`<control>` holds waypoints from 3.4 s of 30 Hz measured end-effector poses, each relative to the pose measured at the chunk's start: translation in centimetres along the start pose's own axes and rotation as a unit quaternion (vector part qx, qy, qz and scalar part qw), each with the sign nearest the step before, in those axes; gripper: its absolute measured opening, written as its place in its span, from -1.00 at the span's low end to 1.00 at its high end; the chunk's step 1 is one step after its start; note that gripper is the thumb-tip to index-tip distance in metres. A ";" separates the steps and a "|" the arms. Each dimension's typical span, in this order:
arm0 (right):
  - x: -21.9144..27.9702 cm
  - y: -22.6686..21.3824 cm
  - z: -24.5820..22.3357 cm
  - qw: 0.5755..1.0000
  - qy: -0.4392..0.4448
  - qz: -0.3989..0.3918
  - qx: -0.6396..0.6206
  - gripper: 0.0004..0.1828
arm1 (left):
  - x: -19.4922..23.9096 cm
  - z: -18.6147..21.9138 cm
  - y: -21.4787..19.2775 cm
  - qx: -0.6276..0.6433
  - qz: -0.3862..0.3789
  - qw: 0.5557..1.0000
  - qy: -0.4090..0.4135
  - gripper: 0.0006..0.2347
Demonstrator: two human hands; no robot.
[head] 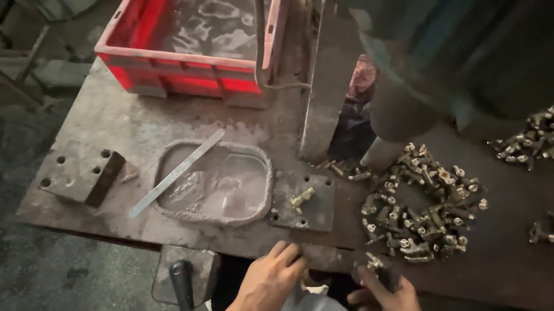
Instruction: The person picks small brass fittings one at a time from a pile on the workbench, holds each against a running bench grinder to grind or smooth it, then places the finished piece aside. They repeat this cycle continuously, and at one point another person pours water into a red plastic tub beside the bench.
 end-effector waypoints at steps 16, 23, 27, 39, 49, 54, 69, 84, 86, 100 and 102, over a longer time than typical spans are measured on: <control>0.6 1.1 -1.4 0.998 -0.038 0.018 -0.035 -0.68 | -4.0 3.1 -4.3 0.059 0.218 0.974 -0.023 -0.71; 1.8 -1.9 -2.1 0.990 -0.096 0.068 -0.075 -0.70 | -7.7 5.4 0.1 0.090 0.151 0.984 0.037 -0.79; 0.9 -5.8 -2.8 0.968 -0.214 0.124 -0.040 -0.70 | -8.3 6.0 1.0 0.106 0.128 0.985 0.049 -0.76; -7.6 -25.4 -13.8 0.624 -0.387 0.519 0.437 -0.82 | -5.6 6.2 0.5 0.080 0.099 0.991 0.029 -0.82; -9.3 -11.0 -17.1 0.761 -0.318 0.298 0.481 -0.40 | -4.8 7.0 3.4 0.089 0.077 0.991 0.057 -0.81; -11.4 -8.2 -15.3 0.675 -0.403 0.278 0.552 -0.37 | -2.8 6.4 5.4 0.116 0.081 0.989 0.030 -0.82; -4.1 -5.9 -11.0 0.857 -0.321 0.237 0.328 -0.72 | -7.3 10.9 -3.7 0.185 0.216 0.959 -0.014 -0.76; 1.9 0.4 -5.0 0.965 -0.061 -0.075 -0.245 -0.66 | -6.5 7.6 -6.9 0.458 0.172 0.843 -0.226 -0.79; 1.8 0.1 -5.2 0.964 -0.061 -0.069 -0.250 -0.66 | -7.2 8.7 -9.5 0.341 0.244 0.902 -0.106 -0.76; 1.1 1.8 -2.2 0.959 0.013 -0.138 -0.249 -0.68 | -7.3 3.1 -3.9 -0.172 0.233 0.947 0.136 -0.60; -1.0 1.5 -0.2 0.940 -0.003 -0.214 -0.267 -0.68 | -6.9 2.8 -3.3 -0.174 0.194 0.956 0.131 -0.59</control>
Point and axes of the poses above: each hand's wrist, its own x-axis away from the middle knuckle, its own y-axis out of the palm, z = x × y, the point moved 1 cm from there along -x, towards the middle knuckle, and after that the axes turned 4 degrees about y, right-handed, at the moved point
